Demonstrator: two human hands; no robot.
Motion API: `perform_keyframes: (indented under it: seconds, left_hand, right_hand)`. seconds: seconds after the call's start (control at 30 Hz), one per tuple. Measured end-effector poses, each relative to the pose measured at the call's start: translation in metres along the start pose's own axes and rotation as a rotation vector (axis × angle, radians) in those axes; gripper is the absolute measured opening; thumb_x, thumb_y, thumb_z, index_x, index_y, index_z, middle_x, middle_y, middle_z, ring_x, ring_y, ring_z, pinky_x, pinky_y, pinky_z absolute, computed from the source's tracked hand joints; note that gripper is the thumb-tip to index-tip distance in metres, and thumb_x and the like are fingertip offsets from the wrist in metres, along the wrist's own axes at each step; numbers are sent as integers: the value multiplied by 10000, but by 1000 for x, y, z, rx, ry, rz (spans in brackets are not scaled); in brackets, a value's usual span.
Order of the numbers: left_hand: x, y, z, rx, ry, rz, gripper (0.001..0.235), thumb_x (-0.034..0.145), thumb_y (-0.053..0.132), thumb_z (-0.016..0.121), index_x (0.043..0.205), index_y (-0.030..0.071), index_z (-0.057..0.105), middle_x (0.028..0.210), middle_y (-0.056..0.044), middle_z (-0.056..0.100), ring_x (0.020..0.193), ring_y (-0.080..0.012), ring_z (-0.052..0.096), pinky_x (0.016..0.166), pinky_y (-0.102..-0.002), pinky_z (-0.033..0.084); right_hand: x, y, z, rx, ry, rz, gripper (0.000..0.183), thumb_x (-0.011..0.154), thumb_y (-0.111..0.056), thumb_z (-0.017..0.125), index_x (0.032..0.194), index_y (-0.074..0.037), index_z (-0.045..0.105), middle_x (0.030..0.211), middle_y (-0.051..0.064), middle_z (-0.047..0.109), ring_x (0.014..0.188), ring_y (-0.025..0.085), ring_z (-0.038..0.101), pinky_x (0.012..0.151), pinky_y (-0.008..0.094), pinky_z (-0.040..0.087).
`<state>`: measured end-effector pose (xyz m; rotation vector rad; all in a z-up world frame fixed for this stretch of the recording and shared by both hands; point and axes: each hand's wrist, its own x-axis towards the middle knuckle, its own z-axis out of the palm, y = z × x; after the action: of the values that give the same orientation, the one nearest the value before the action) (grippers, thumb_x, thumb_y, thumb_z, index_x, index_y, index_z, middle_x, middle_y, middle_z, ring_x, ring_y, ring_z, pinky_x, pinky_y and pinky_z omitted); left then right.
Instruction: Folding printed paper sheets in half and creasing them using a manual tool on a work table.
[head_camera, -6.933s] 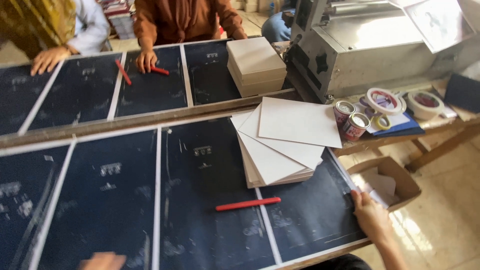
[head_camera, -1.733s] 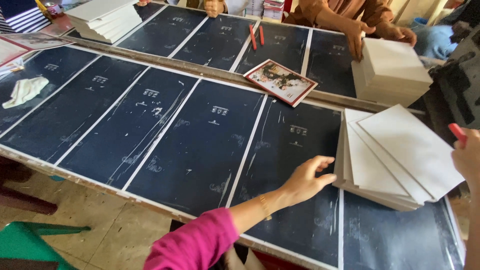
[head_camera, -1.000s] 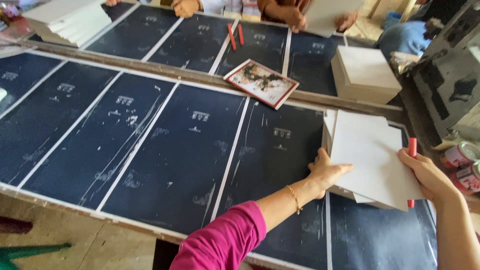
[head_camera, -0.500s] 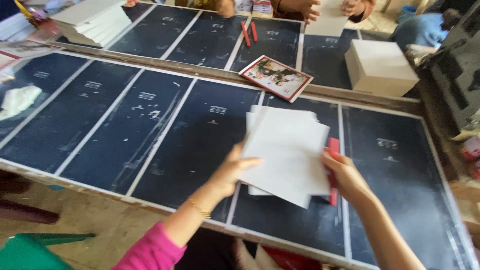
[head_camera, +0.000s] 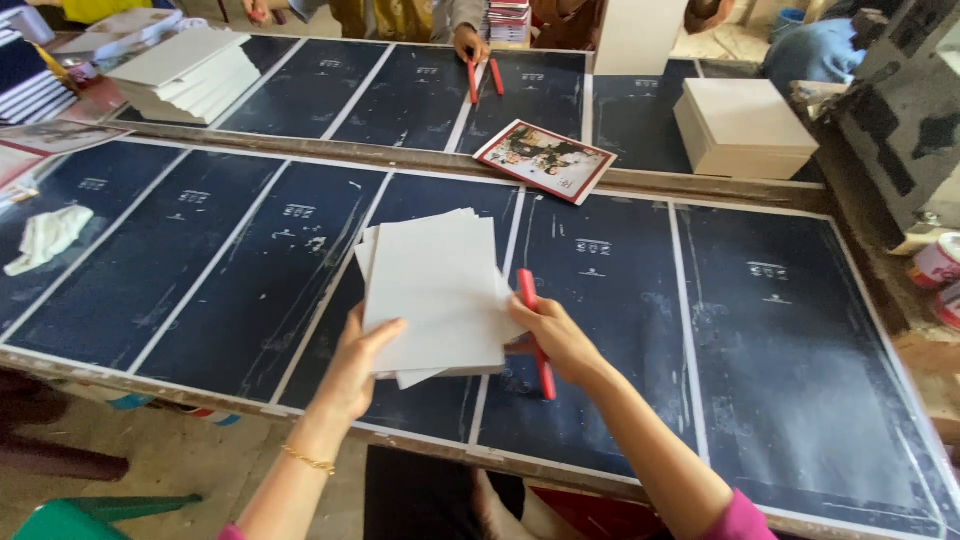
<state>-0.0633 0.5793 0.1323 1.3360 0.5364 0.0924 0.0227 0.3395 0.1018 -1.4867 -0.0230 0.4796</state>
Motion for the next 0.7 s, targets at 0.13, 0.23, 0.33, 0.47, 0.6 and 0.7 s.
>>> perform_keyframes:
  seconds: [0.13,0.23,0.33,0.47,0.6,0.7]
  left_hand:
    - [-11,-2,70,-59,-40,46,804,801,205,775,1475,126,344,1148,-158,515,1018,-241,568,850,-407,514]
    - [9,-34,120,-55,-123,70,782,802,252,791,1453,131,374,1133,-179,565,1015,-263,632,791,-429,568]
    - [-7,-26,198,-49,-119,97,614,652,198,703,1250,130,583,1144,-80,710,1004,-209,698,862,-346,582]
    - [-5,-61,300,179,-105,52,765,585,420,657,1280,135,512,1250,-126,595,1218,-311,490,987,-484,442]
    - [-12,-60,365,265,-270,28,964,651,527,570,1481,134,278,1465,-166,364,1357,-372,288,1104,-559,226]
    - [-19,-54,378,197,-396,13,964,733,538,489,1553,159,153,1560,-161,252,1409,-358,213,1142,-562,172]
  right_hand:
    - [-61,-28,-48,-13,202,-22,393,994,-197,544,1236,107,606,1050,303,691,933,404,699,820,555,576]
    - [-110,-37,-82,-217,441,-158,336,1008,-78,462,1278,96,560,1058,330,674,908,459,684,794,570,554]
    - [-131,-5,-122,-473,864,-288,230,1050,-214,503,1230,-128,619,783,37,667,517,128,453,504,297,421]
    - [-142,29,-152,-769,865,-279,231,1107,-246,477,1254,-127,610,742,76,707,675,249,650,797,378,456]
    - [-125,32,-158,-1281,683,74,381,943,-437,514,1309,-333,509,1106,36,697,877,484,703,761,574,545]
    - [-108,36,-181,-1414,649,144,481,898,-393,494,1367,-290,465,1283,40,645,906,535,706,740,627,567]
